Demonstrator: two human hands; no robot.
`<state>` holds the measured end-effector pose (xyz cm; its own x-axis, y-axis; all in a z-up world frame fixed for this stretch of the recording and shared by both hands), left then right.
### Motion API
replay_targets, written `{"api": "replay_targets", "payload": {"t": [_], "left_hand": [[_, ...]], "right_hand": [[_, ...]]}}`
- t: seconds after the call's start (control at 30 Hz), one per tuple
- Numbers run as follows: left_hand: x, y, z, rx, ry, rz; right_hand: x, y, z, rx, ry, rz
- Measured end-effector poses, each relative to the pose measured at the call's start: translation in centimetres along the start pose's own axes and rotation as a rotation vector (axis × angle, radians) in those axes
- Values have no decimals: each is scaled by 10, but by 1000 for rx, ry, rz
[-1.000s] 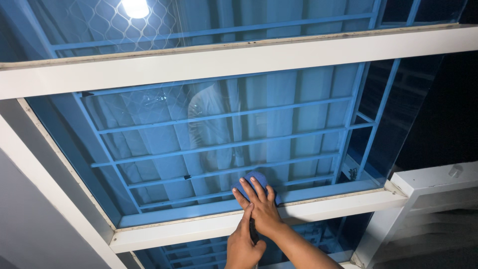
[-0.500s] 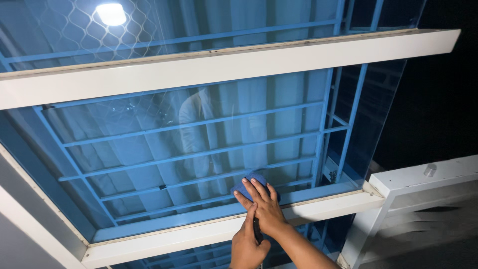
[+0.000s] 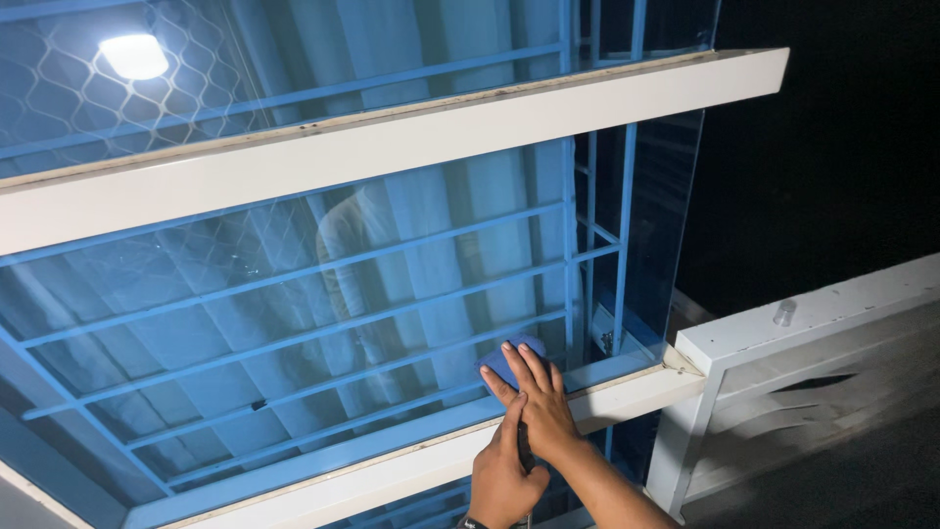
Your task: The person wipes the white frame and glass of a blue-tinted window using a cloth and a spray bottle.
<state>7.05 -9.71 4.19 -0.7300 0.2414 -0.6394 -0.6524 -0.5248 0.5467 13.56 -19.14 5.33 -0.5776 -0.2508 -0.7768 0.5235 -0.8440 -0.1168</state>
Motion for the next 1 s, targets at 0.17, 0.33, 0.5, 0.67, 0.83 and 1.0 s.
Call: {"api": "replay_targets", "payload": {"t": [0.17,0.33,0.5,0.67,0.83,1.0], "left_hand": [[-8,5,-3,-9,-47,11],[-7,7,12,-12,-55,23],[0,1,35,0,-52,42],[13,-9,62,-27,7,32],[25,-22,89,-42,41,51],[38,-32,113,-48,88,68]], "right_hand": [[0,7,9,-77,54,-23],[-3,-4,4,-53,52,-42],[-9,-28,1,-42,77,-21],[-17,-59,-9,-55,112,22],[-26,-91,-21,-29,133,54],[-34,-120,-25,-51,143,107]]}}
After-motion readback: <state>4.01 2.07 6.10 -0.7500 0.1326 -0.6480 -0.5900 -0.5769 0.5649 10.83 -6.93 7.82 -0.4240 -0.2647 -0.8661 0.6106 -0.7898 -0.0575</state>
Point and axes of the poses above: each hand's wrist, its own x-axis away from the middle knuckle, its own z-axis out of the back of the hand, y = z × x, the point moved 5 cm from there along -x, towards the middle knuckle, and after that the axes turned 9 degrees about -z, right-handed, at the moved point
